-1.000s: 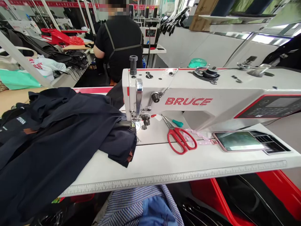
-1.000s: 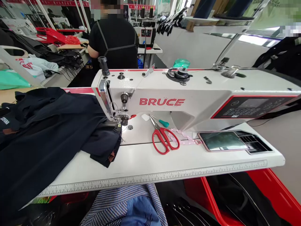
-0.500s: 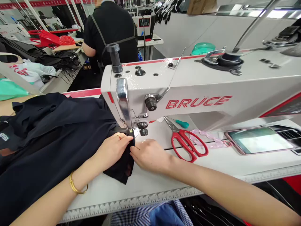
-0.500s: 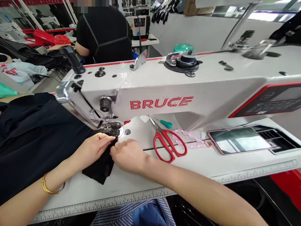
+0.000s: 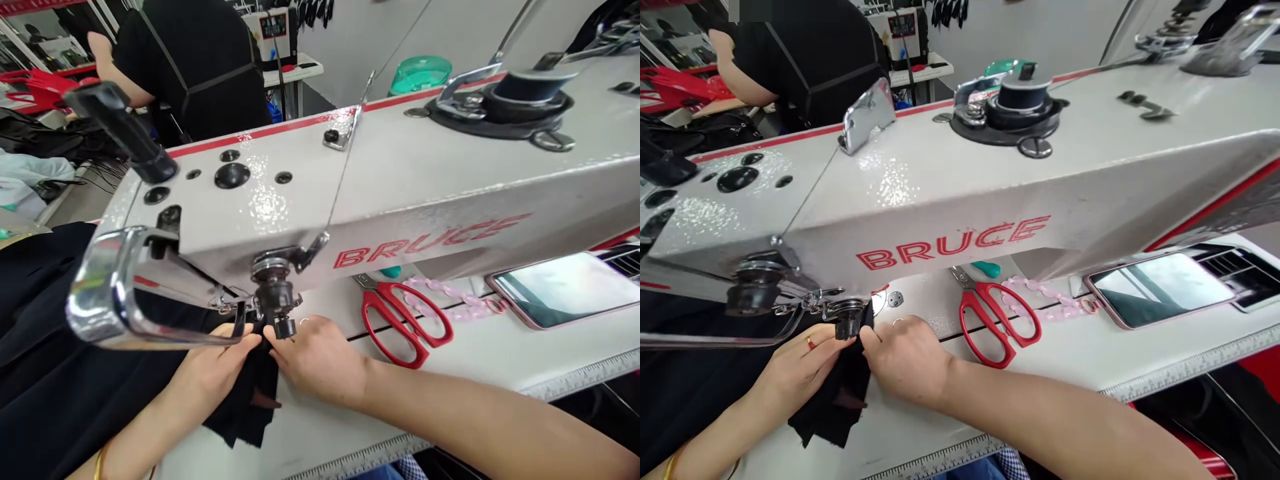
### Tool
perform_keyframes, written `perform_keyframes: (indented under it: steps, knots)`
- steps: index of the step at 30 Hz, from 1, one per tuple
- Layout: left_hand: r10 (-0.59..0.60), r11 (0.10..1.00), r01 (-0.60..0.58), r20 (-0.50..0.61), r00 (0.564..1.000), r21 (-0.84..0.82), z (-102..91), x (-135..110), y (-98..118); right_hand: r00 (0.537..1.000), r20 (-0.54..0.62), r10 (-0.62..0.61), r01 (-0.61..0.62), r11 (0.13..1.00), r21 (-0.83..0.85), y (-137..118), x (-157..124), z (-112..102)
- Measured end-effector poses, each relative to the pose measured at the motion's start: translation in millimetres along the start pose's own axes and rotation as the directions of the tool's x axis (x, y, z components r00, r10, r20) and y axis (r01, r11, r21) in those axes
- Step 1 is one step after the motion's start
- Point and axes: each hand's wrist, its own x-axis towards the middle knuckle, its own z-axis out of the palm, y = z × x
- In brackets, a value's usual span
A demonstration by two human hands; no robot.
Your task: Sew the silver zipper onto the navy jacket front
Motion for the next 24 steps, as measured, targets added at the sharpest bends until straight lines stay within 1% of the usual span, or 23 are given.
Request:
perform_keyframes:
  steps: [3, 5, 9, 11, 13, 16, 19, 24]
  knots:
    - [-0.01, 0.999, 0.011, 0.03, 0.999, -0.036, -0.7, 2, 1, 0.999, 0.006, -0.043, 0.043, 0.999, -0.001, 1, -1, 3]
    - [0.011, 0.999, -0.009, 0.05, 0.999, -0.039, -1.2, 4, 3, 0.998, 0.0, -0.068, 0.068, 0.998, 0.001, 2, -2, 5]
    - [0.063, 0.997, -0.065, 0.031, 0.998, 0.05, -2.8, 11, 11, 0.994, -0.021, -0.103, 0.103, 0.995, 0.012, 1, -3, 8]
    - [0.066, 0.991, -0.068, 0.019, 0.998, 0.113, -3.6, 16, 15, 0.995, -0.038, -0.095, 0.096, 0.995, 0.016, 1, -2, 8]
    - [0.072, 0.988, -0.076, 0.041, 0.997, 0.135, -3.5, 18, 16, 0.995, -0.047, -0.09, 0.091, 0.996, 0.021, 0, -2, 7]
    - [0.087, 0.99, -0.093, 0.057, 0.995, 0.108, -1.8, 17, 12, 0.995, -0.043, -0.086, 0.087, 0.996, 0.031, -1, -1, 5]
    - [0.087, 0.992, -0.091, 0.044, 0.995, 0.088, -0.1, 18, 8, 0.997, -0.033, -0.075, 0.077, 0.996, 0.039, -1, -1, 4]
    - [0.031, 0.998, -0.033, 0.046, 0.998, 0.044, -1.2, 23, 5, 0.999, -0.049, -0.021, 0.022, 1.0, 0.022, 0, 2, 2]
